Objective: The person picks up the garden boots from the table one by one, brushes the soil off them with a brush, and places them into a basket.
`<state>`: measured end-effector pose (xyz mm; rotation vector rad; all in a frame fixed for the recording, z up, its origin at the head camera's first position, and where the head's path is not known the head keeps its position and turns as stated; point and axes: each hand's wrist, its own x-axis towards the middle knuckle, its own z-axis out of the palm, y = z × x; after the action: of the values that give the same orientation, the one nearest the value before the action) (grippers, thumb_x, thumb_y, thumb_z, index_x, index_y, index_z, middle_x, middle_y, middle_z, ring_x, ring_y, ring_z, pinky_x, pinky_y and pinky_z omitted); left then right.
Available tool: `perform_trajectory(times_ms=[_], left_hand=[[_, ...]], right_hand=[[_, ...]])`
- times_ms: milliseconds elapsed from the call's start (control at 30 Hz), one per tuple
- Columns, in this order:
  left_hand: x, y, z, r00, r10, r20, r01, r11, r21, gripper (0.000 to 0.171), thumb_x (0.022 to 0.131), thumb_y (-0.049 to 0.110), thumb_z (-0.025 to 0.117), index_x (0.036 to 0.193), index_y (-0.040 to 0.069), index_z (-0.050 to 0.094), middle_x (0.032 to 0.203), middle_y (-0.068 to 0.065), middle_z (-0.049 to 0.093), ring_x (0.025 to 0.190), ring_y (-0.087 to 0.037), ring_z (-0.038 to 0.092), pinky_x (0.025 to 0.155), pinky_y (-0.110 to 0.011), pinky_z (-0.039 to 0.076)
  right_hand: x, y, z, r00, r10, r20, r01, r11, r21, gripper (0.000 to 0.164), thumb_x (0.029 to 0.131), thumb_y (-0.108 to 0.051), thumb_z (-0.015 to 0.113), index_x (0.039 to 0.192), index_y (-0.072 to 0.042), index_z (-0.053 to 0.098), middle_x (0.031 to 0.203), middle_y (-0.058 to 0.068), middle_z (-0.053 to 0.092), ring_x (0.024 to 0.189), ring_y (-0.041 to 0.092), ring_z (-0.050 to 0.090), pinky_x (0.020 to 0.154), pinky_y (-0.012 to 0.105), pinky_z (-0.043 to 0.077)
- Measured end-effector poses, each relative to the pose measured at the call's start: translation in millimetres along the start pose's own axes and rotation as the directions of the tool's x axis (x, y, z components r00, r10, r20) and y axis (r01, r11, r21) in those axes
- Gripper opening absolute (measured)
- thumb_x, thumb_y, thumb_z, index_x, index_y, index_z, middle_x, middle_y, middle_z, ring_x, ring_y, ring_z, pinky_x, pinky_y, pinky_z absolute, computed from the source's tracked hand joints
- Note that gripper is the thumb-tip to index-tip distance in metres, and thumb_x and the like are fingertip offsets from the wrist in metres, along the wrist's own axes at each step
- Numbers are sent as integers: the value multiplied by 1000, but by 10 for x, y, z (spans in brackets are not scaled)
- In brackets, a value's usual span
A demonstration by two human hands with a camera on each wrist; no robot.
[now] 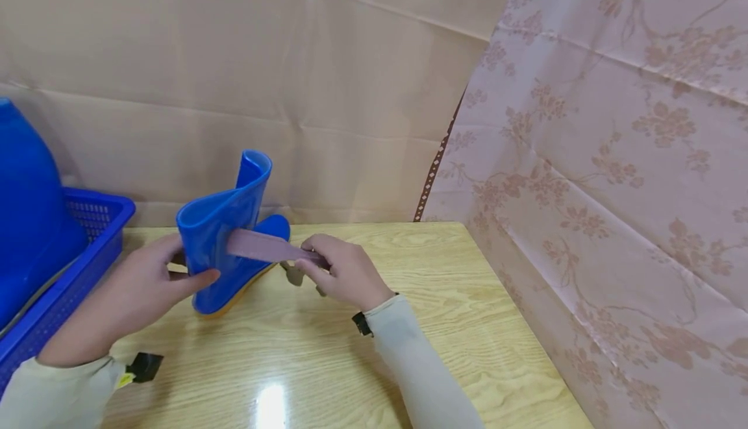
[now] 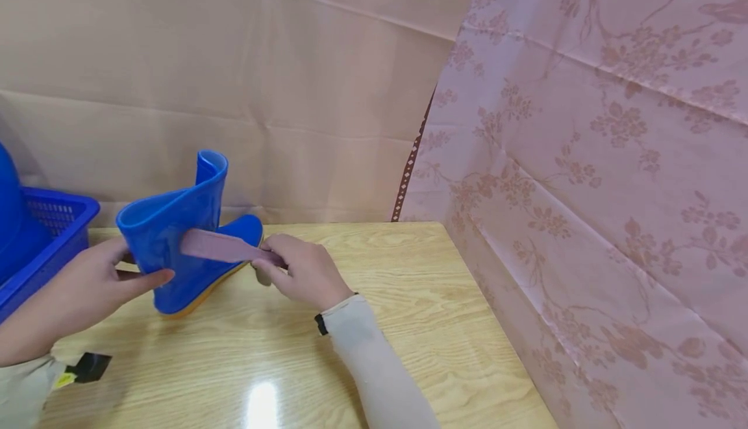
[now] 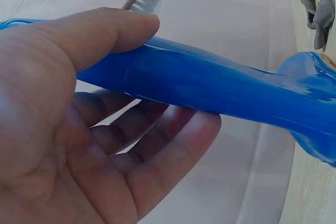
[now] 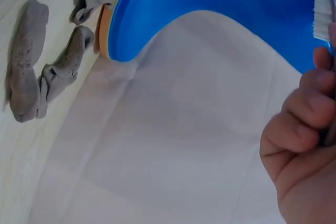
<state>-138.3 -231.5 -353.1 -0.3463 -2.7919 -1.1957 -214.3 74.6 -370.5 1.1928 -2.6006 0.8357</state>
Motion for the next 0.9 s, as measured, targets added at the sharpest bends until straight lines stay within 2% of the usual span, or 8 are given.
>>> perform_trajectory(times_ms=[100, 167, 300, 467, 767, 900], left_hand=[[-3, -6, -9, 1000, 8, 12, -8, 1000, -4, 58, 97, 26, 76, 145, 3, 52, 128, -23, 67, 108, -41, 68, 78, -52, 62], [0, -9, -9, 1000, 9, 21, -8, 1000, -12, 58, 97, 26, 76, 145, 3, 52, 128, -23, 67, 108, -40, 68, 79, -52, 62], [-4, -17, -13, 1000, 19, 16, -18, 999, -34, 62, 97, 25, 76, 148, 1, 49, 130, -25, 65, 109, -41, 67, 79, -52, 62], [-21, -22, -26, 1000, 5, 1, -5, 1000, -16, 64, 97, 27, 76, 148, 1, 48, 130, -26, 66, 109, -42, 68, 79, -52, 62], [-29, -26, -41, 1000, -20, 9, 20, 1000, 3, 67, 97, 34, 75, 148, 1, 48, 129, -26, 66, 107, -41, 68, 76, -51, 62], [-17, -2, -52, 999, -42, 34, 42, 999, 7, 72, 96, 38, 75, 151, 2, 45, 132, -26, 64, 110, -41, 67, 78, -52, 62]], right_hand=[[18, -40, 24, 998, -61, 29, 63, 997, -47, 19, 106, -33, 61, 114, -17, 67, 90, -8, 60, 69, 2, 52, 58, 17, 41], [29, -39, 53, 997, -70, 25, 72, 994, -77, 17, 105, -31, 62, 114, -18, 67, 94, -9, 61, 72, 2, 52, 61, 16, 41], [38, -15, 92, 1000, -21, 6, 22, 991, -128, 14, 105, -31, 63, 112, -21, 70, 95, -12, 64, 68, -2, 53, 61, 16, 43], [39, 15, 116, 999, 41, -27, -45, 980, -193, 15, 103, -32, 66, 106, -21, 75, 86, -13, 65, 64, -1, 52, 56, 17, 41], [28, 59, 128, 990, 133, -37, -137, 976, -172, 19, 103, -36, 66, 99, -19, 72, 71, -14, 60, 52, -1, 49, 47, 19, 36], [14, 59, 99, 990, 134, -51, -140, 981, -131, 17, 102, -36, 68, 100, -19, 71, 68, -15, 59, 51, -2, 49, 46, 19, 37]])
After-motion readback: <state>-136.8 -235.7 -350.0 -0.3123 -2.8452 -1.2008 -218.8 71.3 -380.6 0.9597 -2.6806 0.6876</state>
